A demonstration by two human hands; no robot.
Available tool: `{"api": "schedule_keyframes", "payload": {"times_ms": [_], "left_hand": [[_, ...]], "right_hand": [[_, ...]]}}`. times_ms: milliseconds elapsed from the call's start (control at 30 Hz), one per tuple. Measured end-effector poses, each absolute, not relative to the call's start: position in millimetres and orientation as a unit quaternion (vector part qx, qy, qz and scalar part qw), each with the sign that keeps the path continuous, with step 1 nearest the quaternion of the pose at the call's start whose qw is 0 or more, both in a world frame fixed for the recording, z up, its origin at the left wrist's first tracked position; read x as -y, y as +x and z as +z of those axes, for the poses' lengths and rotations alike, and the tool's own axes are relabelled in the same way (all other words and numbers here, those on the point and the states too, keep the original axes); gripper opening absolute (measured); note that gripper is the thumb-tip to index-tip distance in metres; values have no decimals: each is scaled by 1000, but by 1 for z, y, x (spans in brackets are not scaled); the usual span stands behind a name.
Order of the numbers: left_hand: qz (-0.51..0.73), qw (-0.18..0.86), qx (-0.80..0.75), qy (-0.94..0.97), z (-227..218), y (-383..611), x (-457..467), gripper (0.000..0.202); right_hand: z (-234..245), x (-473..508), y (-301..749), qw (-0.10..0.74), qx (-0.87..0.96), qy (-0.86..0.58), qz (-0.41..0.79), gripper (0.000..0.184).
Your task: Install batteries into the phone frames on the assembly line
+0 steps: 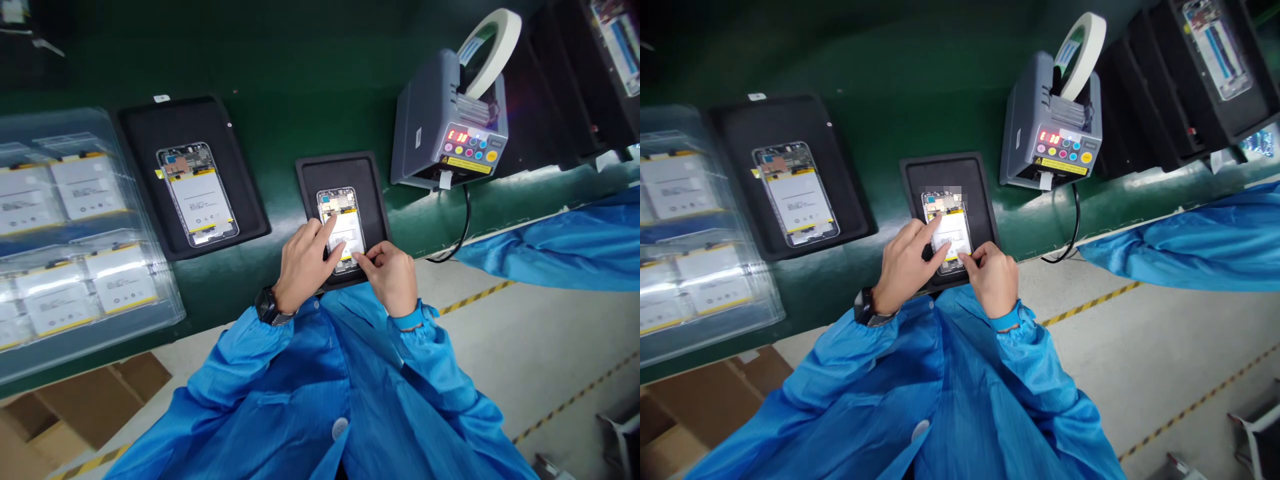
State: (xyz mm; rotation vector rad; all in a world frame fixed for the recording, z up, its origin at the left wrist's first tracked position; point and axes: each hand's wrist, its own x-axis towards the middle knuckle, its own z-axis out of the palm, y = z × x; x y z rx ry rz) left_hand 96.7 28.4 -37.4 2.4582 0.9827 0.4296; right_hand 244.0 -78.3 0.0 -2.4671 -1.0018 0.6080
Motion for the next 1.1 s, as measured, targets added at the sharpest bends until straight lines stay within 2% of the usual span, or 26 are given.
{"api": "schedule_keyframes", "payload": {"times_ms": [100,167,233,300,367,467,533,700,800,967,1067,1100], "left_hand": [[148,223,-359,894,-37,97,-26,52],[157,200,-369,894,-35,97,-22,49],[174,168,-374,895,-31,94,-16,45],[186,151,-341,909,-26,89,-7,42],[168,160,-260,937,-24,85,1,45],[109,177,-160,965,-25,81,12,57],[80,164,-157,971,-26,81,17,60],[32,110,-188,975,-26,88,11,66],[16,70,-215,974,-27,101,-25,63],[28,32,-287,957,-26,135,-162,57],[64,58,-329,940,-19,151,-251,53],[76,60,-336,937,-16,155,-275,59]], "right_hand": [[2,80,249,171,385,-890,174,26],[4,85,252,179,408,-890,99,21],[5,94,253,204,440,-874,18,24],[1,109,253,217,492,-843,-14,30],[-9,125,253,208,552,-808,10,43],[-29,148,254,187,618,-761,67,74],[-41,155,256,194,626,-751,79,81],[-51,135,261,269,615,-738,72,72],[-41,108,267,298,613,-729,68,67],[4,102,295,327,640,-687,109,45],[37,134,326,348,608,-705,109,39],[46,147,338,360,584,-720,107,37]]}}
